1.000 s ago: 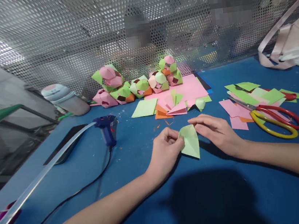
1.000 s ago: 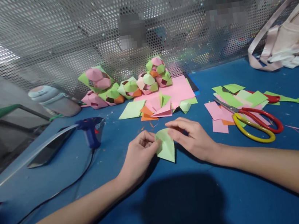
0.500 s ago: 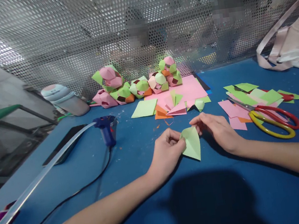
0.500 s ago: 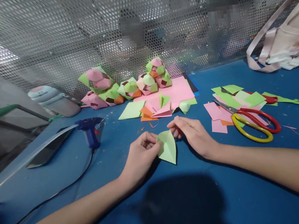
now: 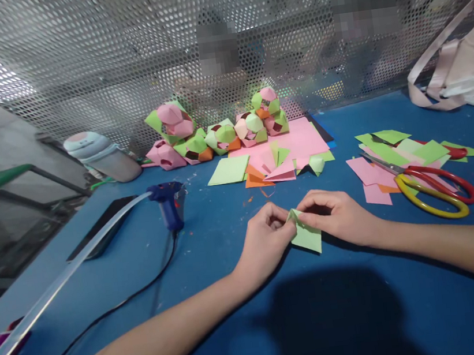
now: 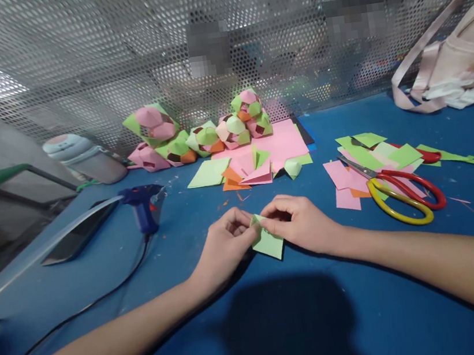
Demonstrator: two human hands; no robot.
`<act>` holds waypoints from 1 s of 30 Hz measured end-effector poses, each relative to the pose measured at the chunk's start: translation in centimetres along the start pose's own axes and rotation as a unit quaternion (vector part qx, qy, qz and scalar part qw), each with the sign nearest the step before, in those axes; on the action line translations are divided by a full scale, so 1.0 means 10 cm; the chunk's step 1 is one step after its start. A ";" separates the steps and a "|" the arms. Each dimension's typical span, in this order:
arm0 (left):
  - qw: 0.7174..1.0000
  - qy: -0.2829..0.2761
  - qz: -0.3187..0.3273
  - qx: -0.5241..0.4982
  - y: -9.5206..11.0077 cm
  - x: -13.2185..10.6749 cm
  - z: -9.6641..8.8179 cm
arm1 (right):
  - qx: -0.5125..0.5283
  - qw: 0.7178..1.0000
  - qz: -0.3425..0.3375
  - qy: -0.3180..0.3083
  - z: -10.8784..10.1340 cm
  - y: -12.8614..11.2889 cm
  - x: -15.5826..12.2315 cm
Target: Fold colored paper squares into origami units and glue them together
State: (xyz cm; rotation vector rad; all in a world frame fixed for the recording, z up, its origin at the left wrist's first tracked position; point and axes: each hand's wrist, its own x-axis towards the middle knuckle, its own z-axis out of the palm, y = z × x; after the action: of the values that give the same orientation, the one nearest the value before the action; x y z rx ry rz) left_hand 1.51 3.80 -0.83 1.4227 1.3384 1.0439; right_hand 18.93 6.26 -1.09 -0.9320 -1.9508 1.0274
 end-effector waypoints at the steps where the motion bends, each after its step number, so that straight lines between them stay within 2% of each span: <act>1: 1.000 -0.002 -0.002 0.002 0.00 0.00 0.00 | -0.003 1.000 -0.003 0.000 0.00 0.00 0.00; 10: 1.000 -0.010 -0.020 -0.020 -0.01 0.01 0.00 | 0.012 1.000 0.005 -0.003 0.00 0.05 0.01; 21: 0.999 -0.003 -0.030 -0.025 -0.03 0.02 0.01 | -0.019 0.998 -0.029 -0.046 -0.01 0.06 0.00; 30: 0.999 -0.025 -0.026 -0.012 -0.03 0.03 -0.01 | -0.033 0.999 -0.031 -0.013 0.01 0.06 0.00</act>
State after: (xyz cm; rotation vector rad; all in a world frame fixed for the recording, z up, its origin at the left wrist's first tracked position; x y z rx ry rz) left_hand 1.40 4.07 -1.14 1.3805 1.3168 0.9818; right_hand 19.01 6.50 -1.63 -0.8925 -2.0328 0.9487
